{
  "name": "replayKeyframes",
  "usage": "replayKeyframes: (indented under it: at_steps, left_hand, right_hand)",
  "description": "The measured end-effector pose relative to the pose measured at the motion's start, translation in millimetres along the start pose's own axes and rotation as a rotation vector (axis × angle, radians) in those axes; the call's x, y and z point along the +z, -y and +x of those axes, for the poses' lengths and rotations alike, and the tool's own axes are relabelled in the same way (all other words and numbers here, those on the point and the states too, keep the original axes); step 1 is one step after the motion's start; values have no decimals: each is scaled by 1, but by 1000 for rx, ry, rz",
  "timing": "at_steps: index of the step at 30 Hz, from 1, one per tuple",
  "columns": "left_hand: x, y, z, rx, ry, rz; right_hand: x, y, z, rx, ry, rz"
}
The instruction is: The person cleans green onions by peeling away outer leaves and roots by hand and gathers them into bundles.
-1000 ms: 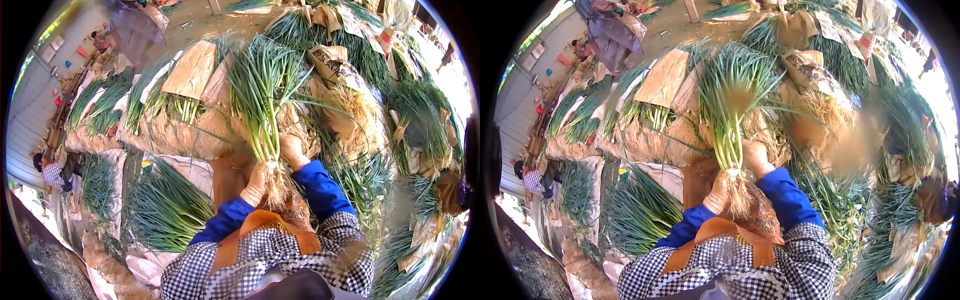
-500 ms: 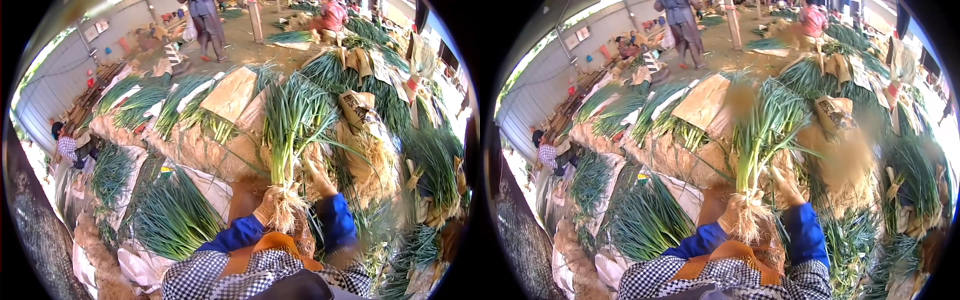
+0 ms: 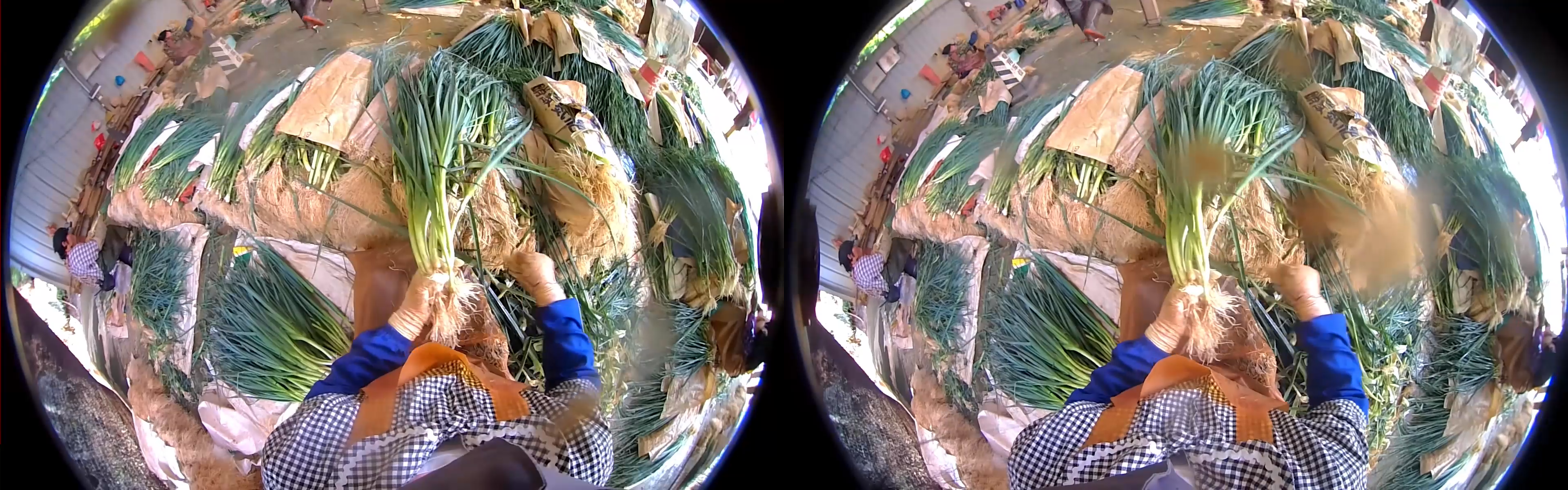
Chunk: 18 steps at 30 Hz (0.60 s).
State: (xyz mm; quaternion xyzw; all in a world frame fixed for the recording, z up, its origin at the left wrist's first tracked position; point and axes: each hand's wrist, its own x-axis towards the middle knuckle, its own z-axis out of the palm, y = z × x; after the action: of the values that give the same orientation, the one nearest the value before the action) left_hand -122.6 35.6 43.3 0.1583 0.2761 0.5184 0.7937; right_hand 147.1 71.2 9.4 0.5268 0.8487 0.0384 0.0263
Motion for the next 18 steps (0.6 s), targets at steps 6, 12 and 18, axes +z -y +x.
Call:
replayKeyframes:
  at_steps: [6,12,18]
  left_hand:
    - [-26,24,13,-2,114,219]
    - [-32,5,4,-17,182,93]
    - [-43,-53,-31,-243,280,503]
  right_hand:
    - [-140,19,83,330,-415,793]
    - [-82,-10,180,-166,161,820]
    - [-67,4,150,-179,152,1079]
